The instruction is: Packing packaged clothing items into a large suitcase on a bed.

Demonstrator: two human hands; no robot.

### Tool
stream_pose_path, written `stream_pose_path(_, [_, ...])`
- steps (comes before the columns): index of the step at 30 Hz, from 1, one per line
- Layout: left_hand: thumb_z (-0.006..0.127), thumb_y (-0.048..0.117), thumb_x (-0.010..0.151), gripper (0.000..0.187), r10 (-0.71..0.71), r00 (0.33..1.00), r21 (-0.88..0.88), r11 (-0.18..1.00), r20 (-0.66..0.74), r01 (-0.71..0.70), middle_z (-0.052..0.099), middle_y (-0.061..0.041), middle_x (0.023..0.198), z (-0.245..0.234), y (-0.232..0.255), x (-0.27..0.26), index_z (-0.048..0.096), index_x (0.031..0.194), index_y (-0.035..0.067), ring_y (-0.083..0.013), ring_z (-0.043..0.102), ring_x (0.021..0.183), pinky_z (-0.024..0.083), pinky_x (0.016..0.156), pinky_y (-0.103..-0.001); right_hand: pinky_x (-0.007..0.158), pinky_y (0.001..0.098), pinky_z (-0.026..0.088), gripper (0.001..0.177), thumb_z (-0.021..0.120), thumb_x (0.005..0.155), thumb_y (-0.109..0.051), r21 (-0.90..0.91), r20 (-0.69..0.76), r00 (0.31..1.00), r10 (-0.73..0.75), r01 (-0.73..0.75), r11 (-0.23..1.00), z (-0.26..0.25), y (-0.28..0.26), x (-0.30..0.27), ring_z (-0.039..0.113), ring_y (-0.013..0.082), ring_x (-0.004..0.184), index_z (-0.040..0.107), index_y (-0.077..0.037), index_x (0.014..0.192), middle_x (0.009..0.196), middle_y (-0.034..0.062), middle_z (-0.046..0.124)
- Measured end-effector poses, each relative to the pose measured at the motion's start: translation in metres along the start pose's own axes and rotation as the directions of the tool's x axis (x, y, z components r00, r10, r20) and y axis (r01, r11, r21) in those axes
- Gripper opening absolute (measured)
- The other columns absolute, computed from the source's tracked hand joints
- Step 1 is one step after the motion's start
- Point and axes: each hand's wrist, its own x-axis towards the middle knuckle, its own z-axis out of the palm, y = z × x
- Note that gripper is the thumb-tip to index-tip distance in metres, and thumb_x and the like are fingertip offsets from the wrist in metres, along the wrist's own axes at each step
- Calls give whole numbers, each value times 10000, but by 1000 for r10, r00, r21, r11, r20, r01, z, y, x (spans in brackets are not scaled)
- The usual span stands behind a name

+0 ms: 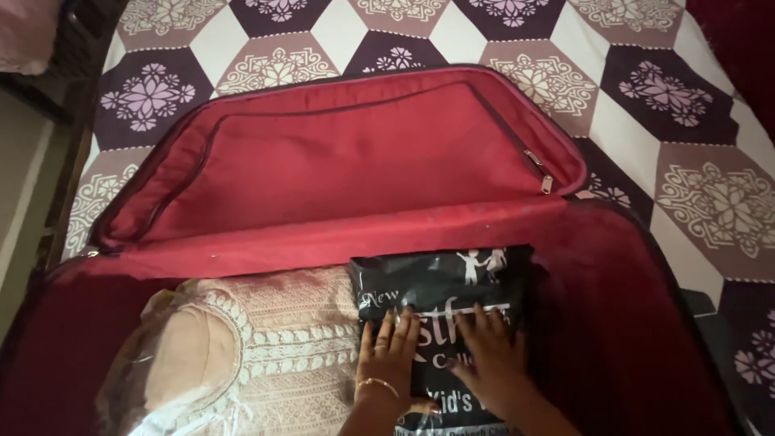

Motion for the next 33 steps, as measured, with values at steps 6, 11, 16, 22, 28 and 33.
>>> stream_pose_path(6, [728,906,569,1525,8,919,-173,981,-394,-83,-8,-141,1702,48,-3,-27,-16,1598,62,-320,-15,1564,-38,1199,-618,1159,704,130,1117,719,821,-587,170,-272,935,227,-186,968,31,23,-51,59,451,1533,31,-291,1650,1669,127,-50])
stream_pose_path(11, [770,819,629,1464,-83,989,29,996,123,80,-108,-36,1732,45,-2,-7,-100,1630,200,-236,-75,1586,-107,1211,-701,1219,500,330,1265,791,754,-604,333,60,980,191,-200,922,47,43,-42,253,483,1484,-68,-286,1627,1681,278,-145])
stream_pose_path(16, [793,628,739,1324,-106,948,43,994,301,98,-96,-23,1740,-12,2,-17,-73,1646,205,-247,-46,1595,-45,1199,-731,1190,430,295,1142,849,800,-419,410,61,991,-117,82,908,44,106,-12,226,425,1482,69,-192,1603,1622,252,30])
stream_pose_path(22, [587,264,958,401,-70,995,-160,985,-67,59,573,-187,1406,-42,-25,24,626,1326,108,-389,585,1267,451,1032,-562,1020,431,511,425,739,882,-346,419,-440,866,238,-37,907,-37,72,-2,661,348,1172,669,-67,1194,1241,170,705])
stream_pose_path(28, [641,379,923,604,-13,831,-102,993,-556,-53,506,-170,1414,-67,-39,38,493,1418,66,-375,475,1336,398,1094,-519,1129,523,350,614,751,842,-300,-12,-719,669,-190,261,965,-70,34,16,471,406,1326,536,-35,1352,1416,191,540])
stream_pose_path(33, [652,539,884,876,-33,924,-56,998,-380,13,299,-151,1598,-66,-44,41,312,1525,50,-321,259,1485,224,1196,-498,1161,627,175,926,700,877,-515,-24,-403,915,-25,16,1000,-72,18,36,225,373,1475,240,-100,1565,1622,139,239])
